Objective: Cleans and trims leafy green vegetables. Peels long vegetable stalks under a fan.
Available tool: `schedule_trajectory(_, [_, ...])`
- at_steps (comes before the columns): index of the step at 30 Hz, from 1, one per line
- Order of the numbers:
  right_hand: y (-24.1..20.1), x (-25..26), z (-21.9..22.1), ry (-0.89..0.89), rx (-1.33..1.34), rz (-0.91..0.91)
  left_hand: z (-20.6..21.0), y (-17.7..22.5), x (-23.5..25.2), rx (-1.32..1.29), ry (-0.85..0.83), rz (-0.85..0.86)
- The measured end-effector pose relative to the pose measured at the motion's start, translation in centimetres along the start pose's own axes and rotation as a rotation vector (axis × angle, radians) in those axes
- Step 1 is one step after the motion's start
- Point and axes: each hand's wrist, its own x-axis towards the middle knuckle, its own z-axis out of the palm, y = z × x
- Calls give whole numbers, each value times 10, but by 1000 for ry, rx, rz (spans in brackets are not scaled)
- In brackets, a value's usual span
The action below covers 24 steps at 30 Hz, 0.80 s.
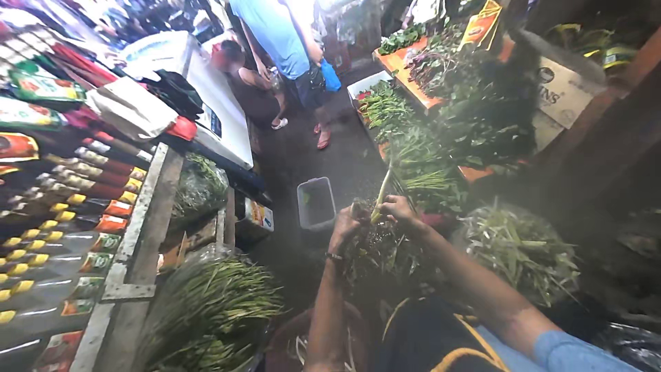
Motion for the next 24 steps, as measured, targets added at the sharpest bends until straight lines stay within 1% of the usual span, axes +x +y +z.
schedule_trajectory(6, [-7, -7, -5, 14, -37, -48, 2, -19, 1, 59, -135, -49])
schedule_trajectory(10, [-9, -6, -10, 63, 46, -59, 1, -27, -5, 143, -207, -55])
schedule_trajectory(13, [-8, -1, -16, 110, 66, -33, 0, -32, -13, 204, -145, -75])
schedule_trajectory(15, [-2, 2, -19, 165, 69, -22, -1, -22, -22, 264, -86, -117])
schedule_trajectory(17, [5, 6, -19, 216, 102, -11, 0, -10, -31, 307, -44, -115])
schedule_trajectory(18, [9, 9, -19, 240, 122, -19, 1, -6, -35, 320, -48, -100])
schedule_trajectory(19, [13, 13, -18, 264, 140, -31, 2, -3, -38, 326, -85, -79])
schedule_trajectory(22, [18, 21, -18, 308, 136, -65, 4, -10, -40, 327, -296, 56])
schedule_trajectory(24, [18, 26, -19, 302, 93, -108, 3, -20, -38, 336, -369, 111])
